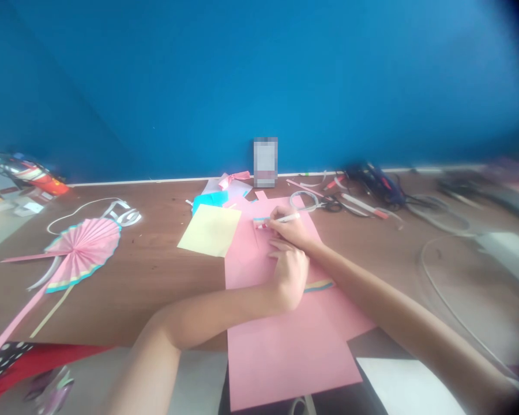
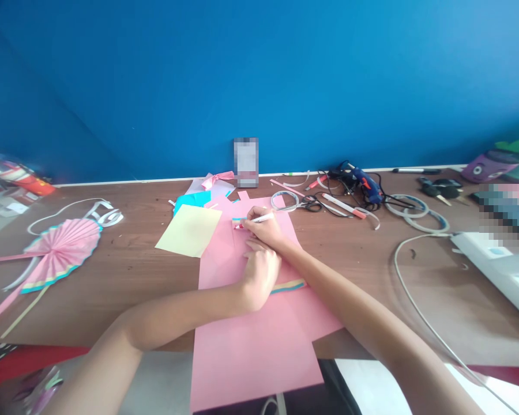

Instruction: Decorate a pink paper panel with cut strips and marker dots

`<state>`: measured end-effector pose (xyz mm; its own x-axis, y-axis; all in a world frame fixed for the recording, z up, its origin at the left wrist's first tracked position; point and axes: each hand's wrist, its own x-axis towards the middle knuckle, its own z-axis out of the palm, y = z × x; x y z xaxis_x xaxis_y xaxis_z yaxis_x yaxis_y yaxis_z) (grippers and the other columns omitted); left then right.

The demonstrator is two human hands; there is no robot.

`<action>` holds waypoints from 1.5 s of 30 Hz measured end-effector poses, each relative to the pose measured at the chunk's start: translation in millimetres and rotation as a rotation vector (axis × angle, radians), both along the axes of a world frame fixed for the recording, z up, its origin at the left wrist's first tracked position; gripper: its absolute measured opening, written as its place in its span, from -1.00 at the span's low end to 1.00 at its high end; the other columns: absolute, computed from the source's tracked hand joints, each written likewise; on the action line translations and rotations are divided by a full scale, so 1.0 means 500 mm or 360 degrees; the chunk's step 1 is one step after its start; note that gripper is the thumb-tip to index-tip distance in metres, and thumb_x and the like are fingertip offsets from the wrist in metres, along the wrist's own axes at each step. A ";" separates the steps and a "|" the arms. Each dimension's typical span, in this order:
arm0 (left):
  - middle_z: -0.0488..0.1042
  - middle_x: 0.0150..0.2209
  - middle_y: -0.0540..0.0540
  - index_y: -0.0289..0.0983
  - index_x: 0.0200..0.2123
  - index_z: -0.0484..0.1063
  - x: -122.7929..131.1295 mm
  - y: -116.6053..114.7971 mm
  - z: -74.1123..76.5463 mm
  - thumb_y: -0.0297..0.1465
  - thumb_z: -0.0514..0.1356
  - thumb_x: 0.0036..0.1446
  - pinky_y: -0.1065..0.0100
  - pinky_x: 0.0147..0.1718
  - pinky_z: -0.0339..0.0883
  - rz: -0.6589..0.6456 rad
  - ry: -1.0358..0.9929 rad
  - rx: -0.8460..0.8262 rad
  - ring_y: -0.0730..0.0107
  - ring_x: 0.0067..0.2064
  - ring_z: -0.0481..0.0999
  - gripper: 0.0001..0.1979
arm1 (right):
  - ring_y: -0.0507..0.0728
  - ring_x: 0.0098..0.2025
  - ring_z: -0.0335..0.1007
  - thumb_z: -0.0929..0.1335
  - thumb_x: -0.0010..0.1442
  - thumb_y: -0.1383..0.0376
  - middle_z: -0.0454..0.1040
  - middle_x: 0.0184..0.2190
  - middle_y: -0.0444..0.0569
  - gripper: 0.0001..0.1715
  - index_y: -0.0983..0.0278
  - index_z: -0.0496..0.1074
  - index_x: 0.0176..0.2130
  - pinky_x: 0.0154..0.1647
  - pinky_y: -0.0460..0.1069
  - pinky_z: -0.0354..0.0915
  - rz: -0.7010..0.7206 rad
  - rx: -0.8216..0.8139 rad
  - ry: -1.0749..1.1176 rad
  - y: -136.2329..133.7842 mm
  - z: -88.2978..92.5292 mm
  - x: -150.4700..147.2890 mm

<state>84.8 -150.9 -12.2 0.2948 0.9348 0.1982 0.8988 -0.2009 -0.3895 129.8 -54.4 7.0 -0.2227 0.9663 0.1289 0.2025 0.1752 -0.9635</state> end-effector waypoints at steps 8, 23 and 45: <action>0.44 -0.04 -0.68 -0.70 0.03 0.40 -0.004 -0.004 0.013 -0.66 0.05 0.07 0.11 -0.35 0.49 -0.0003 -0.0150 -0.0073 -0.26 0.00 0.50 -0.57 | 0.00 -0.57 0.24 0.36 -0.02 0.27 0.32 -0.63 -0.19 -0.89 0.26 0.33 -0.47 -0.56 -0.10 0.11 0.0034 0.0040 -0.0084 0.003 -0.005 0.001; 0.46 -0.06 -0.65 -0.68 0.01 0.42 -0.004 -0.004 0.012 -0.63 0.04 0.08 0.11 -0.36 0.51 0.0010 -0.0112 -0.0021 -0.26 -0.02 0.51 -0.58 | 0.01 -0.51 0.21 0.32 -0.05 0.30 0.31 -0.59 -0.17 -0.89 0.25 0.28 -0.53 -0.52 -0.09 0.12 -0.0054 0.0093 -0.0040 0.001 0.001 0.003; 0.48 -0.06 -0.61 -0.66 0.01 0.43 -0.008 -0.005 0.033 -0.64 0.02 0.08 0.20 -0.39 0.49 -0.0002 -0.0083 -0.0106 -0.19 -0.01 0.52 -0.57 | 0.02 -0.48 0.22 0.30 -0.04 0.35 0.31 -0.58 -0.18 -0.88 0.24 0.25 -0.56 -0.46 -0.07 0.13 -0.0136 0.0193 -0.0110 -0.011 0.005 0.018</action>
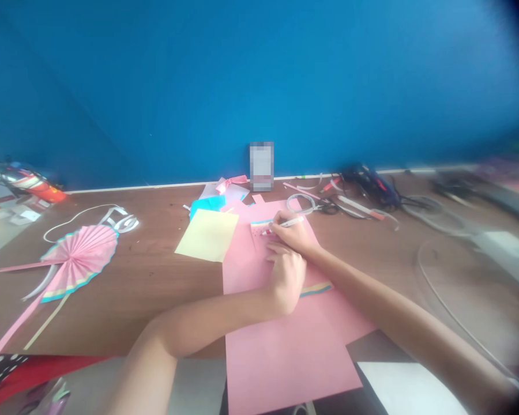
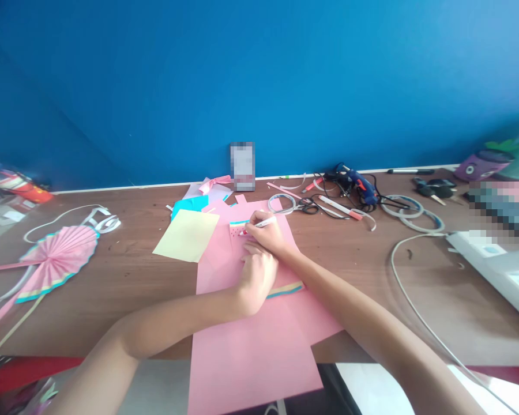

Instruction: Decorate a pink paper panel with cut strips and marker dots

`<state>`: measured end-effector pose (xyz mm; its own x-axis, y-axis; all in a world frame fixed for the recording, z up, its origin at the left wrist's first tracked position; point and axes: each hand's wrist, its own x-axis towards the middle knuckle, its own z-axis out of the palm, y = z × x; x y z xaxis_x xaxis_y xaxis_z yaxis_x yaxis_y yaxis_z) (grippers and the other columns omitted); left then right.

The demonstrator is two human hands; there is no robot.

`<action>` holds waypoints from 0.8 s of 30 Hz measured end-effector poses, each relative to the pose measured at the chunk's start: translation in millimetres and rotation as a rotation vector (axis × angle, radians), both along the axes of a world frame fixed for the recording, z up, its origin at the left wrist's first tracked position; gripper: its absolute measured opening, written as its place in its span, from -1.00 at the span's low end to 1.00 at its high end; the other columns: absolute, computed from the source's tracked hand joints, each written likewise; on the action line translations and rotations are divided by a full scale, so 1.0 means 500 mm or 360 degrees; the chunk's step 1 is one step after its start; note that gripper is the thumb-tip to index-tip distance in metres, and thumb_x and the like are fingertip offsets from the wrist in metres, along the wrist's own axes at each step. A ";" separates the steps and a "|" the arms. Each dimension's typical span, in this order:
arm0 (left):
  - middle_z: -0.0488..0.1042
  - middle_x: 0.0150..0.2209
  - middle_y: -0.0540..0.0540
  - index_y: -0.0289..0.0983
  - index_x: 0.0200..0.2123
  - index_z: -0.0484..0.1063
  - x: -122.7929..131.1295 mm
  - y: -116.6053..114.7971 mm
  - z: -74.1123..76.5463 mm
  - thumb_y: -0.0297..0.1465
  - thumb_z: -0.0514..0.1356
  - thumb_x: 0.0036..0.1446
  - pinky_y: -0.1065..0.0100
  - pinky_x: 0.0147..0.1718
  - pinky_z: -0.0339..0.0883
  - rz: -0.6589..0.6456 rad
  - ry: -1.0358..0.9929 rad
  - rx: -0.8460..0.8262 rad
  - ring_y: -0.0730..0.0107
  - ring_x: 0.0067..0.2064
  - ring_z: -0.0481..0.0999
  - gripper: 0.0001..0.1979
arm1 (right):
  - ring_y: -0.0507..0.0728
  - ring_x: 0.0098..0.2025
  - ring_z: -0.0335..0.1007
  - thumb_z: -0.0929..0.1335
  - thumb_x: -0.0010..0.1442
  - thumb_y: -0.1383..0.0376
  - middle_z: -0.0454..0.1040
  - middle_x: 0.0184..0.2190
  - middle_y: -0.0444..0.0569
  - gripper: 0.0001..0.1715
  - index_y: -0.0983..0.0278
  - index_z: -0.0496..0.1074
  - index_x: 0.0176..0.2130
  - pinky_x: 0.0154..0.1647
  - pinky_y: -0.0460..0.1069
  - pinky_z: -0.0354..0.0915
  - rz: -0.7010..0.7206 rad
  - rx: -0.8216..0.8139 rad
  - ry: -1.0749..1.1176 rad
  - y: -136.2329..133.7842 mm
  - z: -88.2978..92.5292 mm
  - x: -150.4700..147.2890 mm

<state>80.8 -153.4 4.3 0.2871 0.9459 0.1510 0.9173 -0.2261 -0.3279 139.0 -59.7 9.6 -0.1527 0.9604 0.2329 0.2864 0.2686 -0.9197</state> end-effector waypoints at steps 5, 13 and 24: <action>0.45 -0.05 -0.69 -0.72 0.00 0.40 0.002 0.001 0.000 -0.66 0.01 0.08 0.13 -0.38 0.49 0.0006 -0.0064 -0.0031 -0.27 -0.01 0.51 -0.58 | 0.04 -0.47 0.22 0.30 -0.02 0.32 0.31 -0.57 -0.17 -0.88 0.23 0.25 -0.55 -0.45 -0.06 0.15 -0.0011 -0.0002 -0.0021 0.002 -0.006 0.000; 0.44 -0.03 -0.67 -0.68 0.03 0.41 0.001 0.000 0.002 -0.65 0.03 0.09 0.15 -0.33 0.49 0.0028 -0.0169 -0.0072 -0.24 0.03 0.49 -0.57 | 0.03 -0.47 0.22 0.30 -0.03 0.32 0.31 -0.57 -0.17 -0.88 0.23 0.24 -0.55 -0.45 -0.06 0.15 -0.0018 -0.0015 -0.0019 0.005 -0.006 -0.001; 0.45 -0.06 -0.69 -0.72 0.01 0.40 0.003 0.000 0.009 -0.66 0.00 0.09 0.18 -0.39 0.47 -0.0010 -0.0002 -0.0049 -0.24 -0.02 0.52 -0.57 | 0.02 -0.50 0.20 0.30 -0.03 0.33 0.30 -0.59 -0.18 -0.88 0.24 0.25 -0.56 -0.48 -0.07 0.11 -0.0021 -0.0009 -0.0043 0.001 0.001 0.000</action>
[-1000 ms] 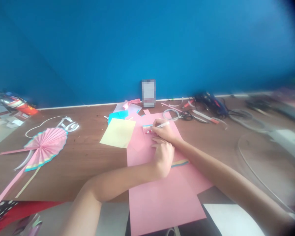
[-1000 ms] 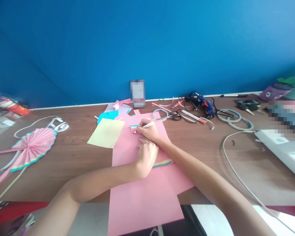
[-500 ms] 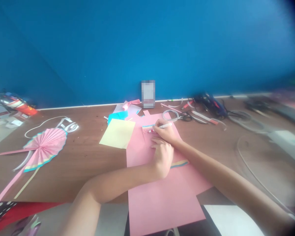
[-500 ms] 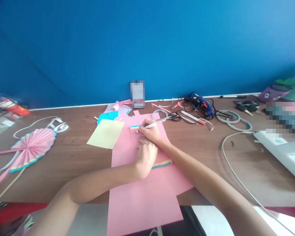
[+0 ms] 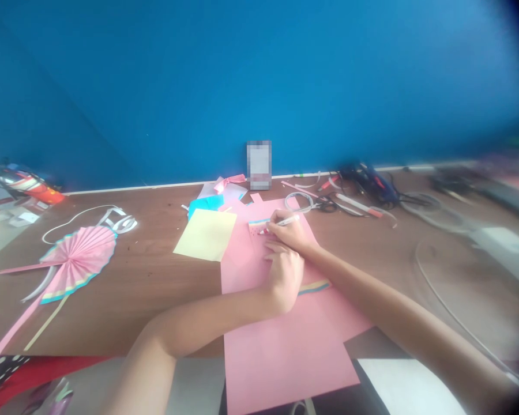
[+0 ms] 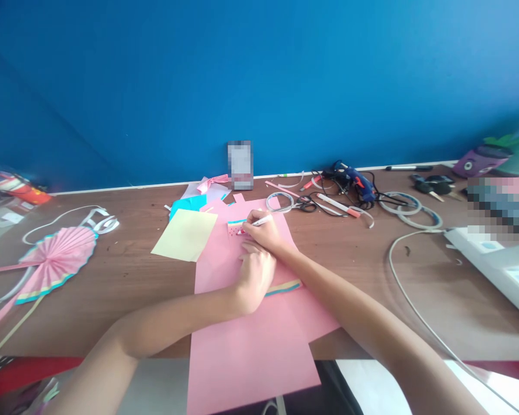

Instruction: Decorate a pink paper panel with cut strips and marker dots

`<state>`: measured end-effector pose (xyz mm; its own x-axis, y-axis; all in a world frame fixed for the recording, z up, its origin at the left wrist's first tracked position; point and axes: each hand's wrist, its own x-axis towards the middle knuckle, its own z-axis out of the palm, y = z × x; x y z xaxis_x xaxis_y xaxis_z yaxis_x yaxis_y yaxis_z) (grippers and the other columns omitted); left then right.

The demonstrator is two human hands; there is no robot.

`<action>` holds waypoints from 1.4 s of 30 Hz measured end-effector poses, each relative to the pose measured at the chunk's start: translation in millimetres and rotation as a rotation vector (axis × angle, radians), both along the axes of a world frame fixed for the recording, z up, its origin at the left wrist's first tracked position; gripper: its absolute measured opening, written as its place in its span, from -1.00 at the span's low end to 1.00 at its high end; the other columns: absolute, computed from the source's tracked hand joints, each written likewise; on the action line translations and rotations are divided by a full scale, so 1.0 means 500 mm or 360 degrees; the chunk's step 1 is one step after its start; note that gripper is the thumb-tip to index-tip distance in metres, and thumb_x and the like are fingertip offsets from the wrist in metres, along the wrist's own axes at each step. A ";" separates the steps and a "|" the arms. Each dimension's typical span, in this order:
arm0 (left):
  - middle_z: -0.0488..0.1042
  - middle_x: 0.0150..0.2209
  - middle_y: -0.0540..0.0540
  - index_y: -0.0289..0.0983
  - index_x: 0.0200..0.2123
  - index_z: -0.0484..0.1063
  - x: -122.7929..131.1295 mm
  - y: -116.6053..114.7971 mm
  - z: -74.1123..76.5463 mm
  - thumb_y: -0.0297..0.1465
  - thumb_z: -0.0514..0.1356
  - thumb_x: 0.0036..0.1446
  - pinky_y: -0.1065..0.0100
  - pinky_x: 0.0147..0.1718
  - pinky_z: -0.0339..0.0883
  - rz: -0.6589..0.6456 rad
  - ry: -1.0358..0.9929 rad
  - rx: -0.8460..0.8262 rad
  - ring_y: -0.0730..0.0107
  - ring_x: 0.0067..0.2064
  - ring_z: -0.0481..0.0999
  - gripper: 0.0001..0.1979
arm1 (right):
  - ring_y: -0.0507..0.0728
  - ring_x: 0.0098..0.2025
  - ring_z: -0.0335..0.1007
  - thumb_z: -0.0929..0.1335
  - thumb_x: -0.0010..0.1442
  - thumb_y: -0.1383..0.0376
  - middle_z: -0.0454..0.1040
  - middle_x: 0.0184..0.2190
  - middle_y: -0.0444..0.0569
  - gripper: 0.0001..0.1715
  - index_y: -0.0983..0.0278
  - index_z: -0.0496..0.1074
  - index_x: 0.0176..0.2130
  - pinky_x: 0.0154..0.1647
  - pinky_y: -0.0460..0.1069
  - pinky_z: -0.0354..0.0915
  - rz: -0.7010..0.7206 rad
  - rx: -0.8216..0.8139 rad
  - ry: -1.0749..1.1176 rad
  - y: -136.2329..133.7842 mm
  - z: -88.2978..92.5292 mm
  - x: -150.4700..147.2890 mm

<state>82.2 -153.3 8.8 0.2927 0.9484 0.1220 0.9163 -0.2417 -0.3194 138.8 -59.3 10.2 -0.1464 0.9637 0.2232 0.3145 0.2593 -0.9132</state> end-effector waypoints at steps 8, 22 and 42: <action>0.43 -0.03 -0.69 -0.72 0.00 0.40 -0.003 -0.004 0.014 -0.65 -0.01 0.10 0.17 -0.37 0.47 -0.0020 0.0037 -0.0045 -0.23 0.01 0.49 -0.58 | 0.04 -0.49 0.23 0.31 -0.04 0.31 0.33 -0.59 -0.17 -0.89 0.23 0.25 -0.55 -0.45 -0.06 0.13 -0.0115 -0.0059 -0.0025 -0.005 0.007 0.015; 0.46 -0.06 -0.66 -0.72 -0.02 0.42 -0.004 -0.006 0.017 -0.67 -0.04 0.09 0.21 -0.40 0.47 -0.0036 0.0141 -0.0036 -0.20 -0.02 0.52 -0.57 | 0.04 -0.49 0.23 0.30 -0.04 0.32 0.34 -0.58 -0.16 -0.89 0.24 0.26 -0.55 -0.46 -0.05 0.12 -0.0111 -0.0074 -0.0083 -0.009 0.012 0.013; 0.46 -0.05 -0.65 -0.70 -0.01 0.42 -0.003 -0.002 0.011 -0.62 -0.01 0.11 0.21 -0.42 0.45 -0.0019 0.0149 -0.0032 -0.17 -0.03 0.52 -0.58 | 0.03 -0.49 0.22 0.31 -0.06 0.32 0.33 -0.59 -0.17 -0.90 0.24 0.26 -0.56 -0.46 -0.06 0.12 -0.0119 -0.0072 -0.0075 -0.006 0.007 0.012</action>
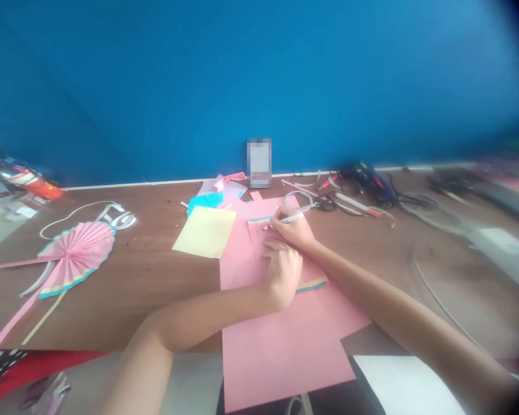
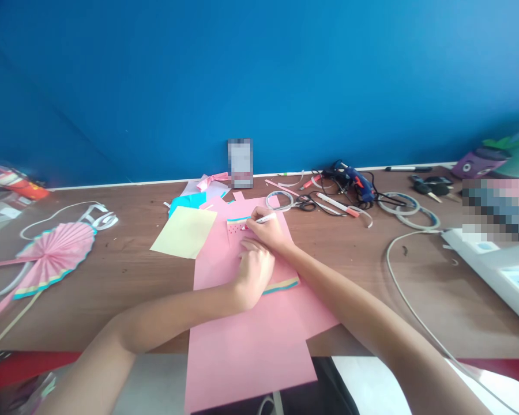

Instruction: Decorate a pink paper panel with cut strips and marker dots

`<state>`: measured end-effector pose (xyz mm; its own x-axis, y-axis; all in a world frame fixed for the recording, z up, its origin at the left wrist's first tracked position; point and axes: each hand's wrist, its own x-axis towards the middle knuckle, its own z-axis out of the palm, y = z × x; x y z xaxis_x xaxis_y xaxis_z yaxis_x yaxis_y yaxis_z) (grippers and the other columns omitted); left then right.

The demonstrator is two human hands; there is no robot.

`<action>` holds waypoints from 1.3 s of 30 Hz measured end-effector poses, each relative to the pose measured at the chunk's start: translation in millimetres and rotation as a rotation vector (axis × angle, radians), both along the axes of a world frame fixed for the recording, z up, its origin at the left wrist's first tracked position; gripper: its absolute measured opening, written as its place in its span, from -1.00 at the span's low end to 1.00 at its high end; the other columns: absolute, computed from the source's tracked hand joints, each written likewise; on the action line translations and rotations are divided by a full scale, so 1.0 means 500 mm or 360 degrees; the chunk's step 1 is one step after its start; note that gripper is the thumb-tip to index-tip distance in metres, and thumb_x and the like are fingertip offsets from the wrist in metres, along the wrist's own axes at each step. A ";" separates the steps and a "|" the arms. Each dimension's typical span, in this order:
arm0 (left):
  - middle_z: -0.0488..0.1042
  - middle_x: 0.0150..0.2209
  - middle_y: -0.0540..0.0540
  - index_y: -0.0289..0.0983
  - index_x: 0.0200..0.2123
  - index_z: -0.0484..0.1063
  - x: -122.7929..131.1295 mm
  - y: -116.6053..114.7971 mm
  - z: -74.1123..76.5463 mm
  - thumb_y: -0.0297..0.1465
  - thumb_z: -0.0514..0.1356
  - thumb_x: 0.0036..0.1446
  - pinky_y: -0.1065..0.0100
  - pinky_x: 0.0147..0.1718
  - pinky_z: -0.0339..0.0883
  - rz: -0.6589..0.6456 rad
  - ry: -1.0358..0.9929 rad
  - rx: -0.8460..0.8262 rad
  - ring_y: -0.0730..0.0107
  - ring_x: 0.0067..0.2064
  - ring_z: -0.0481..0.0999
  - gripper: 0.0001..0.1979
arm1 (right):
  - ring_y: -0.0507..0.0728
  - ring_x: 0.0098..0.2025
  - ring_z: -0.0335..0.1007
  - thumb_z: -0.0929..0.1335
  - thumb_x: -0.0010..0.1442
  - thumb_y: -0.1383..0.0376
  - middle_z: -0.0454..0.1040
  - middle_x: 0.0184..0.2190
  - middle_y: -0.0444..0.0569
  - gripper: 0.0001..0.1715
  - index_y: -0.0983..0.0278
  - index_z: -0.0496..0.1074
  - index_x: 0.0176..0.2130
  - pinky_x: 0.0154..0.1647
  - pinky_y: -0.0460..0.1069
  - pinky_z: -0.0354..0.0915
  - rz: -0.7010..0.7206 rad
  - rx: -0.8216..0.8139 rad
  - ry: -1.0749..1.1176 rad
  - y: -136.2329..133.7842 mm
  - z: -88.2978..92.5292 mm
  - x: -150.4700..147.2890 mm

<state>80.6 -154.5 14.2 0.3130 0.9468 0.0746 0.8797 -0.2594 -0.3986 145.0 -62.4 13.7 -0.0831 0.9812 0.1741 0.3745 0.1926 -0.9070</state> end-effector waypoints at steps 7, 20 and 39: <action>0.43 -0.04 -0.70 -0.74 -0.01 0.40 -0.002 0.000 0.013 -0.66 -0.03 0.11 0.27 -0.45 0.41 -0.0029 -0.0011 -0.0071 -0.19 -0.02 0.52 -0.59 | 0.02 -0.50 0.22 0.29 -0.05 0.34 0.33 -0.61 -0.18 -0.90 0.24 0.25 -0.56 -0.45 -0.06 0.13 -0.0041 0.0113 0.0151 0.021 -0.031 0.014; 0.39 0.00 -0.73 -0.74 0.03 0.36 -0.002 0.000 0.005 -0.58 0.01 0.16 0.19 -0.41 0.42 0.0007 -0.0113 -0.0135 -0.25 0.02 0.48 -0.58 | 0.04 -0.50 0.26 0.29 -0.09 0.37 0.31 -0.62 -0.18 -0.88 0.23 0.22 -0.59 -0.46 -0.07 0.17 -0.0059 0.0042 0.0254 0.022 -0.026 0.021; 0.41 -0.03 -0.67 -0.69 0.00 0.39 -0.004 -0.004 0.005 -0.36 0.06 0.20 0.23 -0.37 0.37 -0.0011 -0.0130 -0.0140 -0.24 0.03 0.44 -0.52 | 0.03 -0.49 0.24 0.31 -0.08 0.35 0.32 -0.62 -0.17 -0.87 0.24 0.24 -0.59 -0.44 -0.06 0.16 -0.0005 0.0083 0.0196 0.028 -0.032 0.024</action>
<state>78.5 -156.4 16.9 0.3155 0.9488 0.0169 0.9065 -0.2961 -0.3010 156.8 -48.6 -2.2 -0.0547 0.9708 0.2336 0.2614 0.2397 -0.9350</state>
